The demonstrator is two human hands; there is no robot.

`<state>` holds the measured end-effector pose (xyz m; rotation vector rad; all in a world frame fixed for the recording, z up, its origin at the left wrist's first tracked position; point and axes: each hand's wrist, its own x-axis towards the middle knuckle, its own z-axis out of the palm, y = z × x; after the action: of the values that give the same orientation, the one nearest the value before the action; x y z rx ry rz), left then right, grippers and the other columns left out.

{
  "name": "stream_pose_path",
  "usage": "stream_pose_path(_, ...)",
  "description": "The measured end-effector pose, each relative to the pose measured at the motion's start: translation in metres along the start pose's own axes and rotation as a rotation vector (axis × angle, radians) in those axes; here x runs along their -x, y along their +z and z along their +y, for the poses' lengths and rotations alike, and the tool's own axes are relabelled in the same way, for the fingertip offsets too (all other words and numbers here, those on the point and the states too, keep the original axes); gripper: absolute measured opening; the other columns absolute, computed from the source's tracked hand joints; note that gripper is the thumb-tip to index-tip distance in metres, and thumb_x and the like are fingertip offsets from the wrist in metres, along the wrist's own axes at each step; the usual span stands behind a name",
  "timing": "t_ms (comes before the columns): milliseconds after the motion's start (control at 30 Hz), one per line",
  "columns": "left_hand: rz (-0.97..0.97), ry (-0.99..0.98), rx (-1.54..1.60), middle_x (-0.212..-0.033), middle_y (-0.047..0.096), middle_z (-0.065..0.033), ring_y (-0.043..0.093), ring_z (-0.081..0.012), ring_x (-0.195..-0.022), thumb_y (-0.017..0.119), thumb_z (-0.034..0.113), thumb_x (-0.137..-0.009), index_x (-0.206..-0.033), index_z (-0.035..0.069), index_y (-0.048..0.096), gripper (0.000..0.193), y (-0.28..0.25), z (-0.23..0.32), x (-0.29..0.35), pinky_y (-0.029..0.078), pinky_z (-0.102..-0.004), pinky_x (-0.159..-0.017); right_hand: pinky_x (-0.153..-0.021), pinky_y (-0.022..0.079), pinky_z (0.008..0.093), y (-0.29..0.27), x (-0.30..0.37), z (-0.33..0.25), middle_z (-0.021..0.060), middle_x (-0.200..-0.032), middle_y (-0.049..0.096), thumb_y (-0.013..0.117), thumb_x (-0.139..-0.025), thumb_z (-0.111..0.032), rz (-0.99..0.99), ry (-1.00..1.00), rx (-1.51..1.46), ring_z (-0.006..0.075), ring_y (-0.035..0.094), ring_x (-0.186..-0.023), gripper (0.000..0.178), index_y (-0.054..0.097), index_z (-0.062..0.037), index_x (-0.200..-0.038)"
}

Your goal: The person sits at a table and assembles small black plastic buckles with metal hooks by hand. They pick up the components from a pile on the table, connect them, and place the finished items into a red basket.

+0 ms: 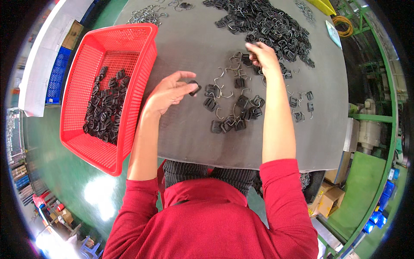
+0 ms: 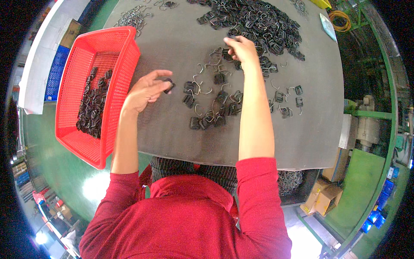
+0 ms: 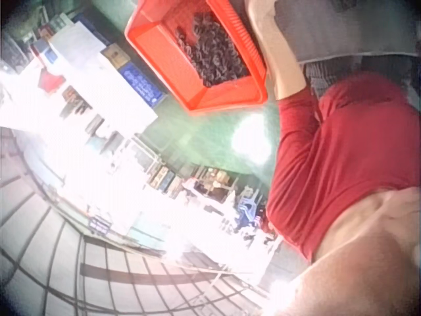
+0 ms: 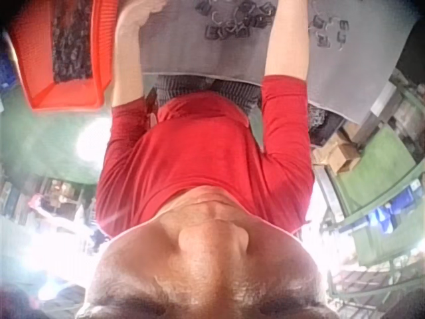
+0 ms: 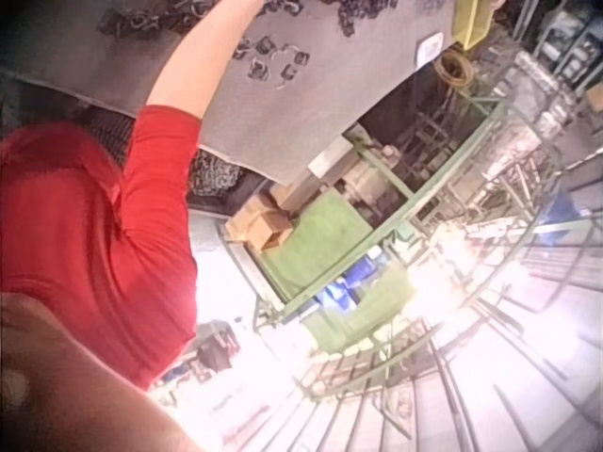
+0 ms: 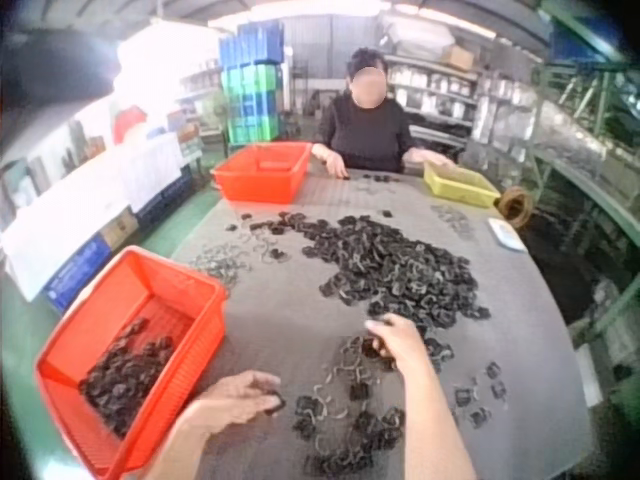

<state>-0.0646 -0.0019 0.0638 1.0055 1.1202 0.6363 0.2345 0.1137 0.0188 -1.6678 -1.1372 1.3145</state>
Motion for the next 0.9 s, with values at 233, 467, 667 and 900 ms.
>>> stream_pose_path(233,-0.114,0.089,0.353,-0.066,0.045,0.0015,0.040,-0.0044,-0.054,0.054,0.031,-0.092,-0.111,0.003,0.055,0.033,-0.010,-0.012,-0.009,0.027,-0.0153,-0.042,-0.064,0.050,0.0287,-0.015,0.009,0.002,0.0063,-0.092,0.066,0.070,-0.077,-0.035,0.080,-0.083,0.250,0.0186,0.065,-0.088,0.034,0.064,-0.0081,-0.097)
stream_pose_path(467,0.268,0.150,-0.237,-0.074,0.060,-0.0048,0.059,-0.0149,-0.072,0.066,0.039,-0.080,-0.093,0.005,0.063,0.036,0.013,-0.031,-0.026,0.044,-0.0296,-0.056,-0.061,0.047,0.0306,0.013,0.034,0.001,0.0063,-0.085,0.065,0.070,-0.076,-0.038,-0.011,-0.078,0.410,0.0179,0.064,-0.081,0.038,0.064,-0.0074,-0.097)
stream_pose_path(667,0.289,0.174,-0.775,-0.068,0.059,-0.0045,0.055,-0.0140,-0.064,0.074,0.028,-0.073,-0.092,0.005,0.065,0.031,0.049,-0.035,-0.035,0.043,-0.0295,-0.061,-0.049,0.036,0.0195,-0.003,0.101,0.002,-0.0031,-0.073,0.058,0.068,-0.080,-0.021,-0.128,-0.001,-0.568,0.0048,0.054,-0.064,0.014,0.061,-0.0114,-0.089)
stream_pose_path(900,0.363,0.209,-0.577,-0.063,0.055,0.0008,0.047,-0.0061,-0.057,0.072,0.021,-0.075,-0.085,0.003,0.066,0.022,0.024,-0.014,-0.019,0.038,-0.0255,-0.053,-0.077,0.050,0.0404,0.038,0.101,0.014,0.0142,-0.093,0.067,0.077,-0.062,-0.048,0.213,-0.016,0.981,0.0306,0.064,-0.090,0.053,0.066,-0.0042,-0.090)
